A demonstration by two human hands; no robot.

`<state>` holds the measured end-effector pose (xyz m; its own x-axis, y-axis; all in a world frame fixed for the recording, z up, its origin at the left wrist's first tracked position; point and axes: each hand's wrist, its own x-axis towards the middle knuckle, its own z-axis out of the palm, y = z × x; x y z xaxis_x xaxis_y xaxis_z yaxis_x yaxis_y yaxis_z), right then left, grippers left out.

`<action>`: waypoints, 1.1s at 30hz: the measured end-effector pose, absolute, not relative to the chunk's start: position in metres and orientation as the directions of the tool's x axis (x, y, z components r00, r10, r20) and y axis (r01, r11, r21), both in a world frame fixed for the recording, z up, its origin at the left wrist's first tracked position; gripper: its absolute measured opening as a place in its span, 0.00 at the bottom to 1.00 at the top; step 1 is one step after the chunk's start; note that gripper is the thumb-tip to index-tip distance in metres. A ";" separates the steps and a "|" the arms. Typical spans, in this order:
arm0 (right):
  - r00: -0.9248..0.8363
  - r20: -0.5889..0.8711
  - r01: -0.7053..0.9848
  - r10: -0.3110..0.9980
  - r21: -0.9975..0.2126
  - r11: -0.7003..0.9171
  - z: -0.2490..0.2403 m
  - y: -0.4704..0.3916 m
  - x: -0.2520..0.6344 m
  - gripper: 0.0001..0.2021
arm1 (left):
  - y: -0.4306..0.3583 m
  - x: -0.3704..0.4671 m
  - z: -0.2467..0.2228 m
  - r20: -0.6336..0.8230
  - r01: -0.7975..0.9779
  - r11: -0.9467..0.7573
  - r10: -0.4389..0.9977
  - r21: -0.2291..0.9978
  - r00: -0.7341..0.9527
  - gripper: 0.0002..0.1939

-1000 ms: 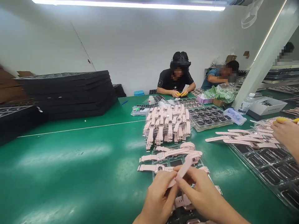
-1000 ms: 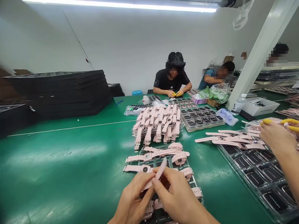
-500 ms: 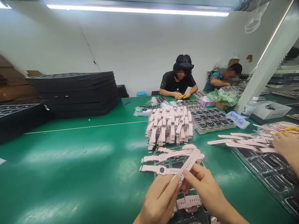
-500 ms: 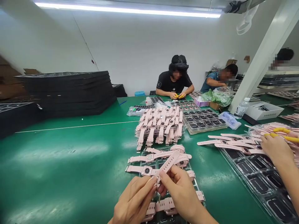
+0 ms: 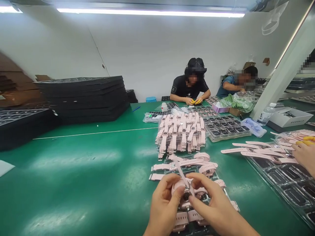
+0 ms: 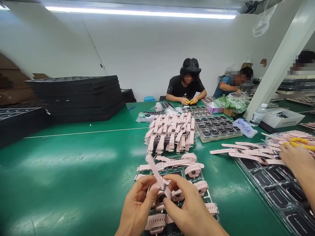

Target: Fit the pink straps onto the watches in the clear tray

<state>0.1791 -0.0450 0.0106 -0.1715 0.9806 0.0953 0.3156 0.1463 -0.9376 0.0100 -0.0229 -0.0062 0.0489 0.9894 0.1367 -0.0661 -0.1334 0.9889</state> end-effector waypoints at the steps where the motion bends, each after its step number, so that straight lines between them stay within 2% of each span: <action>1: -0.164 0.086 0.318 0.983 -0.939 0.135 0.010 -0.046 0.179 0.22 | -0.022 0.011 -0.006 0.066 -0.142 -0.058 0.996 0.988 0.052 0.15; 3: -0.155 0.074 0.309 0.985 -0.943 0.120 0.011 -0.047 0.179 0.23 | -0.020 0.012 -0.004 -0.005 -0.241 0.029 0.995 0.970 0.098 0.20; 6: -0.210 0.026 0.274 0.977 -0.958 0.084 0.017 -0.049 0.177 0.21 | -0.024 0.013 0.003 -0.007 -0.286 0.084 0.966 0.954 0.260 0.21; 9: -0.279 0.005 0.188 0.960 -0.980 0.060 0.021 -0.048 0.175 0.12 | -0.031 0.013 0.008 0.016 -0.286 0.116 0.908 0.951 0.420 0.18; 11: -0.262 0.027 0.109 0.965 -0.992 0.058 0.018 -0.046 0.174 0.06 | -0.033 0.012 0.006 0.057 -0.304 0.098 0.885 0.948 0.463 0.20; 13: -0.214 0.048 0.002 0.976 -0.999 0.050 0.013 -0.044 0.174 0.10 | -0.030 0.010 0.003 0.100 -0.295 0.036 0.896 0.955 0.433 0.23; 15: -0.171 0.056 -0.125 0.984 -0.992 0.034 0.008 -0.042 0.175 0.14 | -0.025 0.009 -0.001 0.096 -0.212 -0.017 0.926 0.977 0.365 0.25; 17: -0.141 0.051 -0.207 0.989 -0.978 0.021 0.006 -0.041 0.177 0.15 | -0.021 0.008 -0.002 0.068 -0.075 -0.046 0.941 0.996 0.331 0.20; 19: -0.146 0.040 -0.213 0.988 -0.977 0.008 0.007 -0.040 0.179 0.16 | -0.018 0.007 0.000 0.046 0.007 -0.052 0.938 0.999 0.345 0.19; 23: -0.212 0.015 -0.154 0.977 -0.988 -0.018 0.012 -0.039 0.182 0.16 | -0.016 0.005 0.002 0.043 -0.007 -0.043 0.945 0.999 0.323 0.22; 27: -0.211 0.045 -0.184 0.976 -0.983 0.006 0.015 -0.036 0.179 0.18 | -0.015 0.005 0.004 0.091 0.031 -0.109 0.929 0.994 0.358 0.18; 31: -0.152 0.079 -0.223 0.985 -0.974 0.044 0.012 -0.035 0.174 0.18 | -0.016 0.007 0.007 0.064 -0.007 -0.064 0.968 0.998 0.242 0.15; 33: -0.106 0.088 -0.149 0.991 -0.986 0.071 0.009 -0.036 0.173 0.15 | -0.015 0.007 0.006 0.070 -0.004 -0.071 0.973 0.997 0.220 0.15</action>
